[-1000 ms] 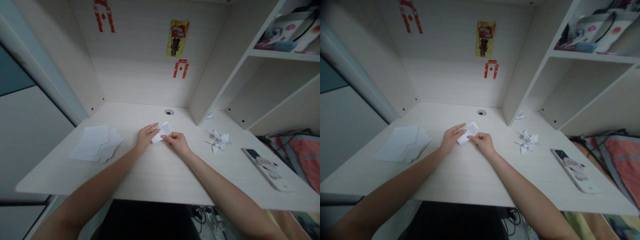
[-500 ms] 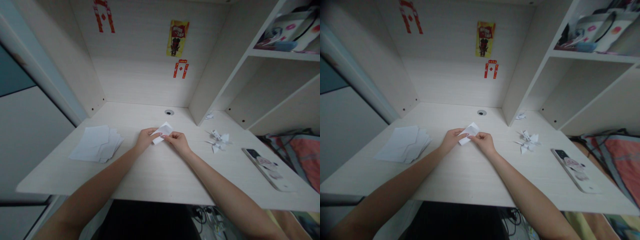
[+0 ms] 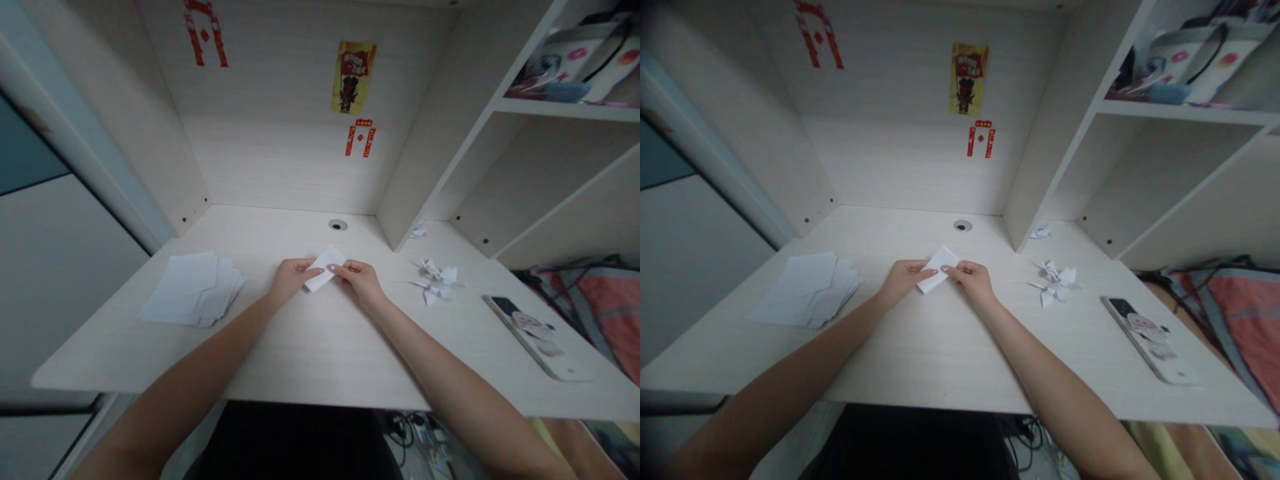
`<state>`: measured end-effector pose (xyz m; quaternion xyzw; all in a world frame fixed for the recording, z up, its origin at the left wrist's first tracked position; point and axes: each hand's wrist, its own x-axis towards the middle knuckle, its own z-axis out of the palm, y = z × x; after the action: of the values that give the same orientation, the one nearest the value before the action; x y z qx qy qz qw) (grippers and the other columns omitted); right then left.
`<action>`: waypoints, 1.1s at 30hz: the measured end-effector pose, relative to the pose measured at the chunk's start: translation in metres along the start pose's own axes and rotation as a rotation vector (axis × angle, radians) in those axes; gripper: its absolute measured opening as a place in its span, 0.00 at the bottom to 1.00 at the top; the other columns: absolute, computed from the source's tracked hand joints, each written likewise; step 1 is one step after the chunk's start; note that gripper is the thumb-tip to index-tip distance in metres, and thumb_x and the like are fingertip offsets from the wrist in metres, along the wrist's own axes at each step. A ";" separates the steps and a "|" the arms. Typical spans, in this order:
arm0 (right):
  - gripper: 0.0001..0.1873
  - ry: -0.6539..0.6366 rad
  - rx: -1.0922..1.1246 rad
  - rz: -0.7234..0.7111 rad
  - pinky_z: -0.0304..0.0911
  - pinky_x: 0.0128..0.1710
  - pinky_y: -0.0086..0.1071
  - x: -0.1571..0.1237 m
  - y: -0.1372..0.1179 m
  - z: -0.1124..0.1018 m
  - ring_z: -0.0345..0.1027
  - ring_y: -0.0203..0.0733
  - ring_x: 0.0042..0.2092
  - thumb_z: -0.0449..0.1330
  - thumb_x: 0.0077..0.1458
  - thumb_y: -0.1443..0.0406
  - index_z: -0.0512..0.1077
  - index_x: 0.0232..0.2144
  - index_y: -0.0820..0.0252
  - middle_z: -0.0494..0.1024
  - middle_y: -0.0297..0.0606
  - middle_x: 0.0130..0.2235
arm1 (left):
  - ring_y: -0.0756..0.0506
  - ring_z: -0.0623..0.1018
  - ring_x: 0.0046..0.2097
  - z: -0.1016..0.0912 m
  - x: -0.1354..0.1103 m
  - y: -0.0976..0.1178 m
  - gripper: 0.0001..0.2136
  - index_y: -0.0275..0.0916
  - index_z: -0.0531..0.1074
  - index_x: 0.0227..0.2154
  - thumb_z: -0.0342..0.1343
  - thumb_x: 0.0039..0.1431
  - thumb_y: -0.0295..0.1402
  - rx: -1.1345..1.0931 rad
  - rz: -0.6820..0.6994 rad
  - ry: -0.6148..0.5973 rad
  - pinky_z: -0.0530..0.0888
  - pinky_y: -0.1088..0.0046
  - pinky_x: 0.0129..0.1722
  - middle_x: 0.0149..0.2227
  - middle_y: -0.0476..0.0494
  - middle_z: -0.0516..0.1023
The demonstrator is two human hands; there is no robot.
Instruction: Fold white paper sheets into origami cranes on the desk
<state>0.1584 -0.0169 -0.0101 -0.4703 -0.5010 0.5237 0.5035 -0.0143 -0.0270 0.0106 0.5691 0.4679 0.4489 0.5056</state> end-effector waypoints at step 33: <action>0.17 -0.067 -0.571 -0.339 0.54 0.27 0.28 -0.005 0.004 0.002 0.60 0.35 0.25 0.55 0.52 0.54 0.71 0.23 0.61 0.71 0.34 0.22 | 0.46 0.75 0.32 0.002 0.006 -0.016 0.17 0.32 0.75 0.33 0.62 0.42 0.39 -0.087 -0.010 -0.010 0.69 0.74 0.30 0.33 0.40 0.79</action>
<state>0.1570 -0.0221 -0.0140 -0.4849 -0.7148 0.2862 0.4148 -0.0128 -0.0208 -0.0049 0.5464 0.4481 0.4636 0.5344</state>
